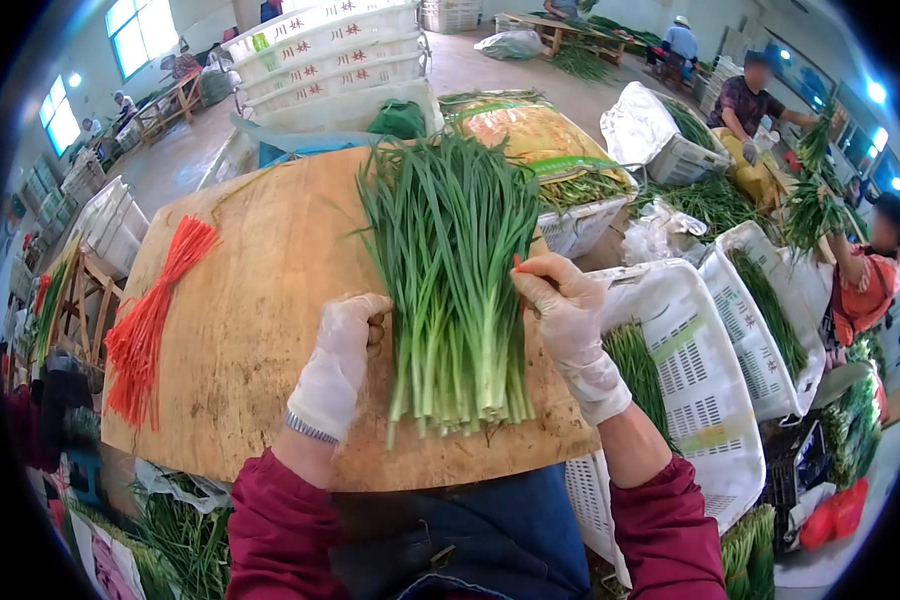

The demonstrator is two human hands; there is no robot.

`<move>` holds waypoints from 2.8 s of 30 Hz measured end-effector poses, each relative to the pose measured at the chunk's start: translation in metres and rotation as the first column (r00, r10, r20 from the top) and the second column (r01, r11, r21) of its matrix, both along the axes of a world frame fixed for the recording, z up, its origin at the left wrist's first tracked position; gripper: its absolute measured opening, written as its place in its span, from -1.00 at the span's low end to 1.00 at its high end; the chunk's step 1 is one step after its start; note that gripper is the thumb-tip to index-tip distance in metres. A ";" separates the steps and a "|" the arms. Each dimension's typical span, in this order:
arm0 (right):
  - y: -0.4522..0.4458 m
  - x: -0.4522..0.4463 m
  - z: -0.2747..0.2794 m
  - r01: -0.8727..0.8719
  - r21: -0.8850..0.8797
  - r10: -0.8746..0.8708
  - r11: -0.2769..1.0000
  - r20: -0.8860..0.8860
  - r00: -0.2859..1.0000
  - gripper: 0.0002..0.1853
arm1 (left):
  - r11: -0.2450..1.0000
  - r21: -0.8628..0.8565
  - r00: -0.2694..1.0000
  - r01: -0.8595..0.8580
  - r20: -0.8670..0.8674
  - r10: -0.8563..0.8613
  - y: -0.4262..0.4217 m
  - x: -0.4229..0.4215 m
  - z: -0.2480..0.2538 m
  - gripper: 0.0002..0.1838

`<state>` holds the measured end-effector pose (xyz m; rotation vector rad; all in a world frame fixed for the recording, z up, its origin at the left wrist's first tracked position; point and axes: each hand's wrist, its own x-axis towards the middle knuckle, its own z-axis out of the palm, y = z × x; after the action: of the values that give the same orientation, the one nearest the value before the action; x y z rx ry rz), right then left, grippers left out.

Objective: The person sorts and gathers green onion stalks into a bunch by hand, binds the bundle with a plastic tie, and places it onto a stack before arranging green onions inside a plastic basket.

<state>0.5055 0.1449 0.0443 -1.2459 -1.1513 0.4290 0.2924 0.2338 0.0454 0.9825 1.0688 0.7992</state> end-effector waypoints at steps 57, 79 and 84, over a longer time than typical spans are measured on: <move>0.058 -0.112 0.015 -0.100 -0.324 0.338 0.941 0.865 0.370 -0.95 | 0.928 -0.240 0.902 -0.286 0.261 0.345 -0.014 -0.020 -0.049 -0.82; 0.057 -0.129 0.019 0.050 -0.378 0.367 0.924 0.918 0.150 -0.89 | 0.917 -0.173 0.880 -0.360 0.263 0.395 -0.024 -0.016 -0.047 -0.81; 0.057 -0.130 0.019 0.063 -0.376 0.365 0.924 0.920 0.139 -0.89 | 0.950 -0.203 0.896 -0.239 0.330 0.296 -0.026 -0.025 -0.040 -0.79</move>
<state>0.3757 0.2022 0.0629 -1.7780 -2.4957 -0.2036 0.2670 0.2082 0.0053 0.5311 0.9408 1.0575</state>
